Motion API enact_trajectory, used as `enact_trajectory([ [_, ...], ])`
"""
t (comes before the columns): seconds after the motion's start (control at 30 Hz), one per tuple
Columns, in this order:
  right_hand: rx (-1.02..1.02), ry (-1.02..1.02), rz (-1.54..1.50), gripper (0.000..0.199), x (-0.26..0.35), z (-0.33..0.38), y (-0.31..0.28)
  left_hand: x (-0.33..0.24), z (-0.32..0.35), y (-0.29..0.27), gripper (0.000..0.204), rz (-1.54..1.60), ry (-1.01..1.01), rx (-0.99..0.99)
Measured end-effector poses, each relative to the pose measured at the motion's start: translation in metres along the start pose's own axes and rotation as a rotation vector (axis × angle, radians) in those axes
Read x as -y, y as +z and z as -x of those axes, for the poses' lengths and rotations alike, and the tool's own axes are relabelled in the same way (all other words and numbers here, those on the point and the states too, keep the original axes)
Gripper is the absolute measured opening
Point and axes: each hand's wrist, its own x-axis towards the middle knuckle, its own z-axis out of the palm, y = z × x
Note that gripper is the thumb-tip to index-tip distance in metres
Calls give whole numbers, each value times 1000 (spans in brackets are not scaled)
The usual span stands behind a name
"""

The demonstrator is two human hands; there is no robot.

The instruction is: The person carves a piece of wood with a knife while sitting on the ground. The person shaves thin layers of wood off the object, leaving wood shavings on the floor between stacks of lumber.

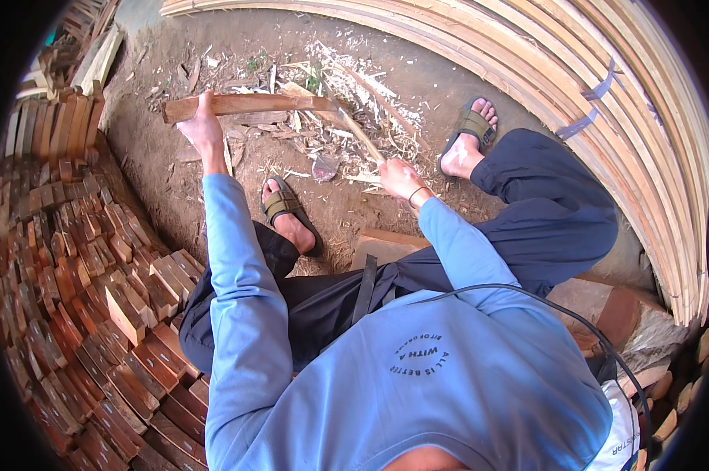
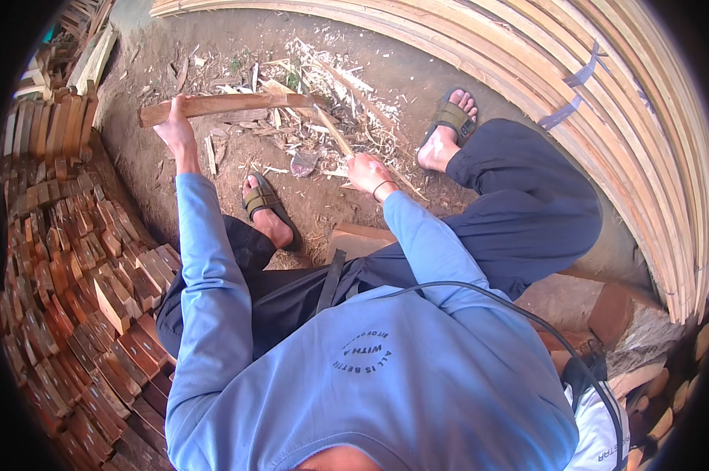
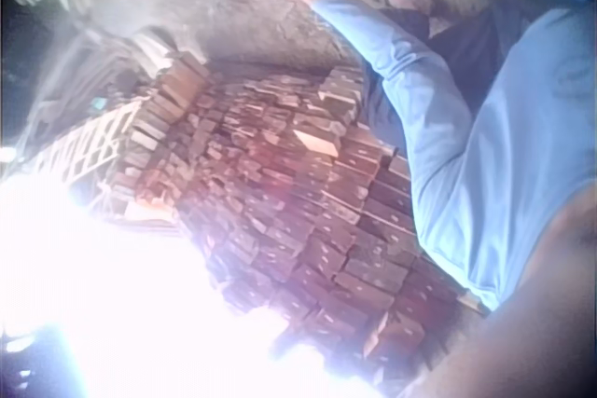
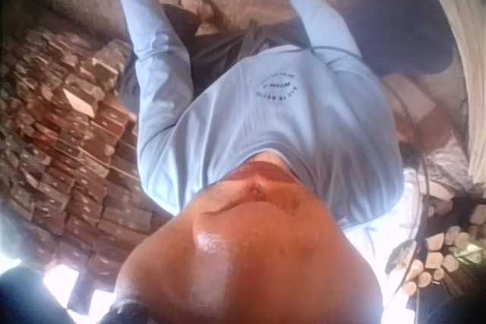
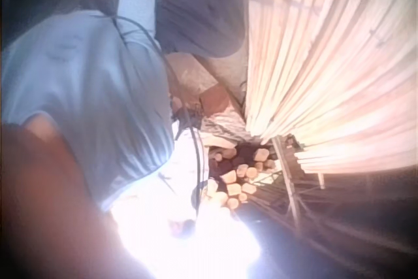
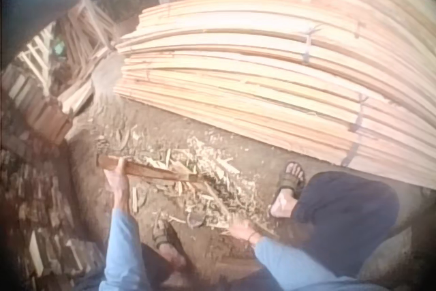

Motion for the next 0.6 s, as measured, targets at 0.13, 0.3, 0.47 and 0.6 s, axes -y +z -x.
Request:
enact_trajectory([
  [0.13, 187, 183, -706, 35, 36, 11, -10, -3, 2, -5, 17, -11, -9, -3],
  [0.3, -279, -282, 446, 39, 35, 12, -2, -1, 0, -7, 17, 35, -13, -8],
  [0.47, -117, -286, 832, 39, -25, -35, 9, -9, -2, 1, 18, -80, 11, -19],
  [0.6, -111, -43, 483, 42, 10, 0, -7, -3, 1, -2, 20, -16, -5, -5],
])
